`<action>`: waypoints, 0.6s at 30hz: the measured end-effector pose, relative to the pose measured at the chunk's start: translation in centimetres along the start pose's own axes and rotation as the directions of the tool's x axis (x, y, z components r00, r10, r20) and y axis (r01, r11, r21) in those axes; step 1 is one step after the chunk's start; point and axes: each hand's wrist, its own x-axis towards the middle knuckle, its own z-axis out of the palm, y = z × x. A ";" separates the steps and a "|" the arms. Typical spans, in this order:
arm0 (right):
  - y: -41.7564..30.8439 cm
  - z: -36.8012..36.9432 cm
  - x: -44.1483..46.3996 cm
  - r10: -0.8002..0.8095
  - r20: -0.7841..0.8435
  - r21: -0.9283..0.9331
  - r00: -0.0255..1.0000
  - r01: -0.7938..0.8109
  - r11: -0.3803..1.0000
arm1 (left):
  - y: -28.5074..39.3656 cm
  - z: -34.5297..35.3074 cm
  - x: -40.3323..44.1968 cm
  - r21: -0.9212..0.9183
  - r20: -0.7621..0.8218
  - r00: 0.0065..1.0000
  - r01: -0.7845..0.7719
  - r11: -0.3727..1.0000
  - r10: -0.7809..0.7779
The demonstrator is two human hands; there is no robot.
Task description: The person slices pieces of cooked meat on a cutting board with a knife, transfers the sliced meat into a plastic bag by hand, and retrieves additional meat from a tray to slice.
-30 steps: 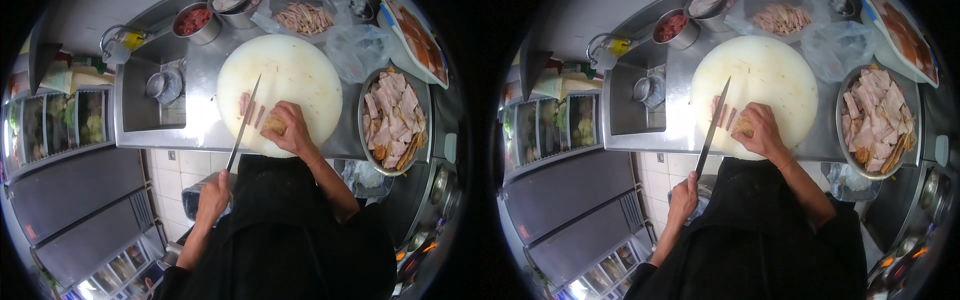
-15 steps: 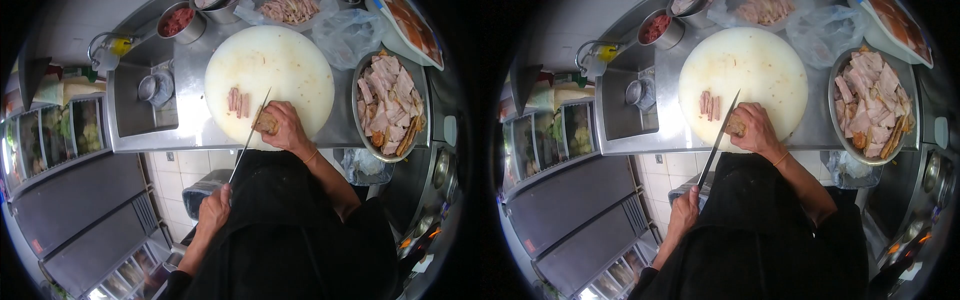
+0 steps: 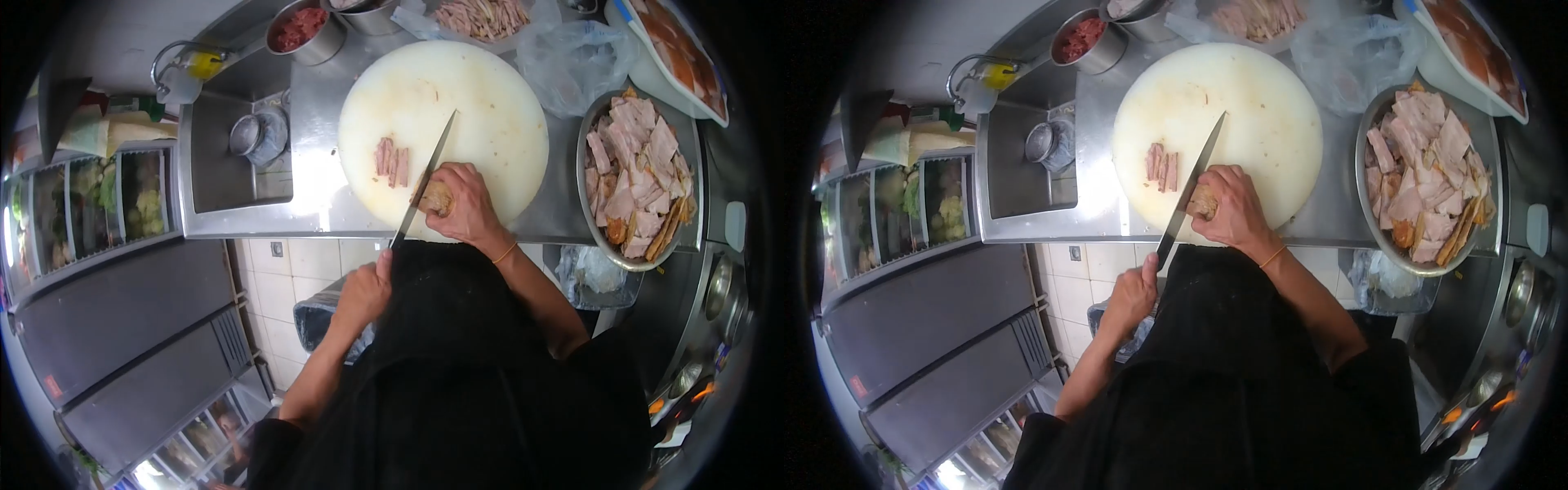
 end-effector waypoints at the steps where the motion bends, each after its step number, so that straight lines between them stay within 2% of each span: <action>1: -0.1 -0.2 0.0 -0.040 -0.027 -0.013 0.999 0.040 0.999 | 0.5 -0.5 0.3 -0.047 -0.007 1.000 0.008 0.999 -0.008; 4: -0.2 -1.2 -0.3 0.018 0.027 0.000 0.999 -0.018 1.000 | -0.1 -1.9 -1.6 -0.143 -0.025 0.998 0.056 0.988 -0.061; 5: 0.0 -1.4 -0.4 0.009 0.020 0.004 1.000 -0.009 1.000 | -1.4 -1.5 -2.1 -0.137 -0.091 0.995 0.034 0.990 -0.047; 8: -0.5 -1.2 0.3 0.005 -0.043 0.033 0.999 -0.003 0.999 | -0.6 -3.1 -3.5 -0.089 -0.013 0.994 0.103 0.991 -0.105; 11: -0.2 -0.1 1.4 -0.091 -0.093 0.025 0.991 0.094 0.995 | -2.1 -2.2 -3.1 -0.048 0.001 0.990 0.140 0.989 -0.141; 14: -0.1 0.6 2.2 -0.087 0.018 0.035 0.996 0.086 0.996 | -2.0 -2.9 -3.7 -0.038 -0.008 0.985 0.174 0.984 -0.174; 18: 0.4 1.9 2.1 -0.083 -0.030 0.069 0.996 0.085 0.994 | -1.6 -3.1 -5.4 -0.063 -0.044 0.991 0.124 0.990 -0.127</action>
